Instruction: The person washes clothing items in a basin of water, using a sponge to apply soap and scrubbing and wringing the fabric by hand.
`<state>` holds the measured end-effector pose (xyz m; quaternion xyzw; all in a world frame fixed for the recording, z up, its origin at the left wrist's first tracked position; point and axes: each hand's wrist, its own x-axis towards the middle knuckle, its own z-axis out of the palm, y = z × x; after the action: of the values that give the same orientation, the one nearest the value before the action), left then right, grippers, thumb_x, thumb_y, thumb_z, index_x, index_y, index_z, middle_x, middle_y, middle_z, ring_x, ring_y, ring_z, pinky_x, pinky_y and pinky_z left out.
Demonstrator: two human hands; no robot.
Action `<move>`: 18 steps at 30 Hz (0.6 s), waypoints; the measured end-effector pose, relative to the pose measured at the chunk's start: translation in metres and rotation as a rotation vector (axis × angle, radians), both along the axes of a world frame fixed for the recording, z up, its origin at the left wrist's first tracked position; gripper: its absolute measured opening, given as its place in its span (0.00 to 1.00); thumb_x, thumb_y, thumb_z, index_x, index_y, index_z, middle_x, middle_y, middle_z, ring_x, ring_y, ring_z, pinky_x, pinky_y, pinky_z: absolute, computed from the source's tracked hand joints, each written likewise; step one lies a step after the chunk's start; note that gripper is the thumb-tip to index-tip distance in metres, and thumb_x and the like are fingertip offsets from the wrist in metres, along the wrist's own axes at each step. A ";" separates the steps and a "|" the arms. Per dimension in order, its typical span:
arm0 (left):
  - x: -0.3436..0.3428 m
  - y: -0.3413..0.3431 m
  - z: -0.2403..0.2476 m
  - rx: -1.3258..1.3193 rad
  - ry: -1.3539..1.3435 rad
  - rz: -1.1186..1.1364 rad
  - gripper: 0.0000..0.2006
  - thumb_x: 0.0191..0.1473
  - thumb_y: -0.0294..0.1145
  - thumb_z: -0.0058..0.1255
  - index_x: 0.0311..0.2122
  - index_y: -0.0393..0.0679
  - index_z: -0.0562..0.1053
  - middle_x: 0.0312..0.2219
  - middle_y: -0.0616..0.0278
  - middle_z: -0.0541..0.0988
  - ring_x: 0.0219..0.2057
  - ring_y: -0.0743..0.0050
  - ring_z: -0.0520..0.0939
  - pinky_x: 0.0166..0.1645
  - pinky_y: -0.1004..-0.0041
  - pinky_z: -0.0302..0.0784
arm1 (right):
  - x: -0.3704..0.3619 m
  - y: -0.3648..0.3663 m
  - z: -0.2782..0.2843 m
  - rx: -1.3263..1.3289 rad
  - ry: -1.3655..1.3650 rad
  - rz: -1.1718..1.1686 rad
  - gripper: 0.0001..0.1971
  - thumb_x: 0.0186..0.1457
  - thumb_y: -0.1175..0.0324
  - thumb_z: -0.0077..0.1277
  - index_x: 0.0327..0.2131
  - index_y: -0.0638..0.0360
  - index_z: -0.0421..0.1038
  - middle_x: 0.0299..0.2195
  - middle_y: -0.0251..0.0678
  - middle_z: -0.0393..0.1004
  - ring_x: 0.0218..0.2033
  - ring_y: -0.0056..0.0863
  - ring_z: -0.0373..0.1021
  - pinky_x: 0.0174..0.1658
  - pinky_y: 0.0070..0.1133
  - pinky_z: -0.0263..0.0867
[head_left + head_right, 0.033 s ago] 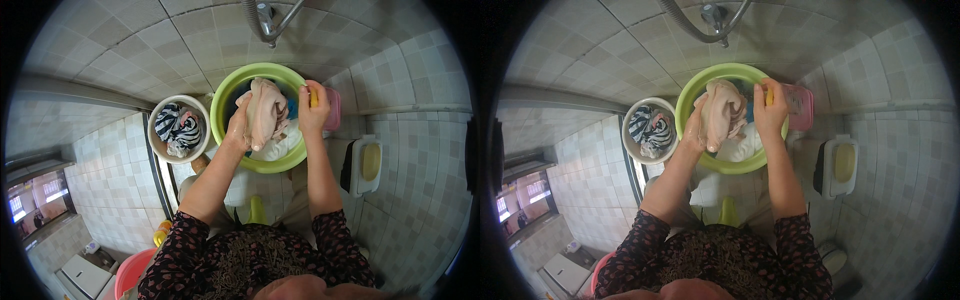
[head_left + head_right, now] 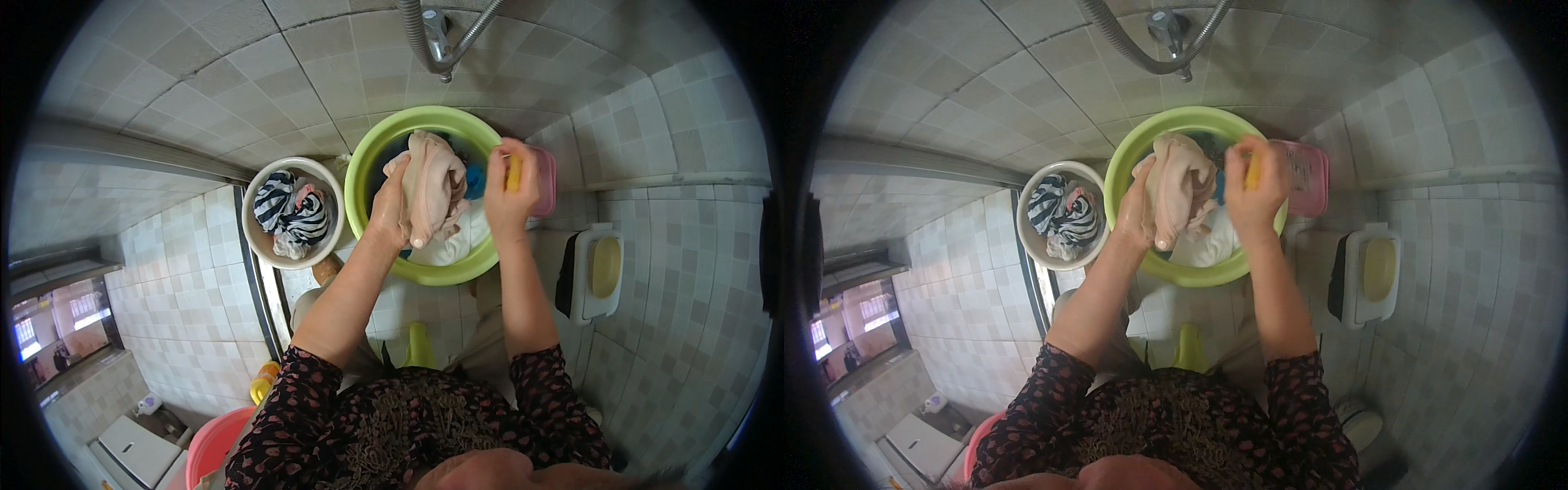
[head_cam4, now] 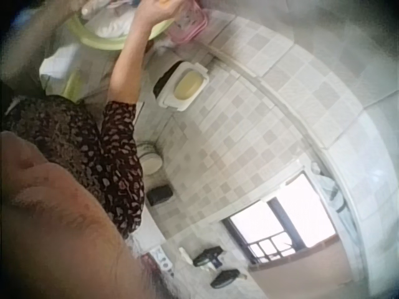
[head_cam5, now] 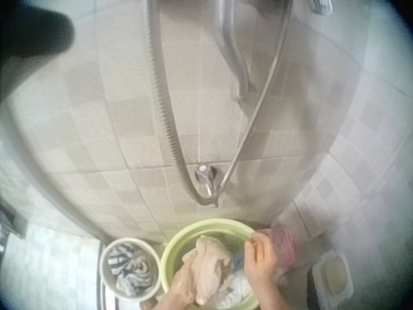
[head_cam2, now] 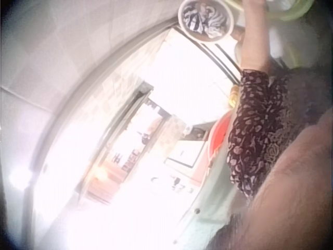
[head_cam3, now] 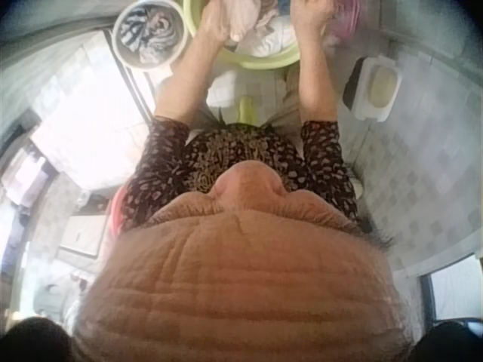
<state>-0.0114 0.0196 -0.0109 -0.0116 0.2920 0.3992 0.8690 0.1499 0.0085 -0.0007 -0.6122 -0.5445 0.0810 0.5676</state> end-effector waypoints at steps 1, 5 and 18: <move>-0.002 0.000 -0.005 0.003 -0.014 -0.005 0.21 0.61 0.46 0.37 0.55 0.45 0.62 0.46 0.57 0.73 0.46 0.65 0.75 0.50 0.67 0.73 | -0.012 -0.006 0.009 0.081 -0.092 0.173 0.12 0.46 0.70 0.57 0.35 0.62 0.70 0.34 0.39 0.72 0.36 0.34 0.69 0.39 0.28 0.65; 0.010 -0.016 -0.015 0.050 0.034 0.058 0.17 0.60 0.47 0.37 0.47 0.47 0.65 0.38 0.59 0.74 0.38 0.66 0.77 0.40 0.70 0.75 | -0.060 -0.023 0.025 -0.128 -0.552 0.575 0.17 0.47 0.57 0.54 0.37 0.57 0.71 0.44 0.40 0.68 0.52 0.40 0.61 0.59 0.42 0.47; 0.023 -0.028 -0.021 0.031 0.185 -0.043 0.20 0.58 0.48 0.41 0.47 0.42 0.66 0.37 0.57 0.74 0.35 0.66 0.78 0.39 0.68 0.76 | -0.021 0.008 -0.012 -0.838 0.207 0.492 0.24 0.59 0.51 0.37 0.44 0.62 0.69 0.41 0.46 0.72 0.44 0.38 0.68 0.49 0.26 0.59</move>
<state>0.0116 -0.0080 -0.0318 0.0451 0.3651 0.3841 0.8469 0.1287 0.0160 -0.0131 -0.6298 -0.5342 0.4847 0.2880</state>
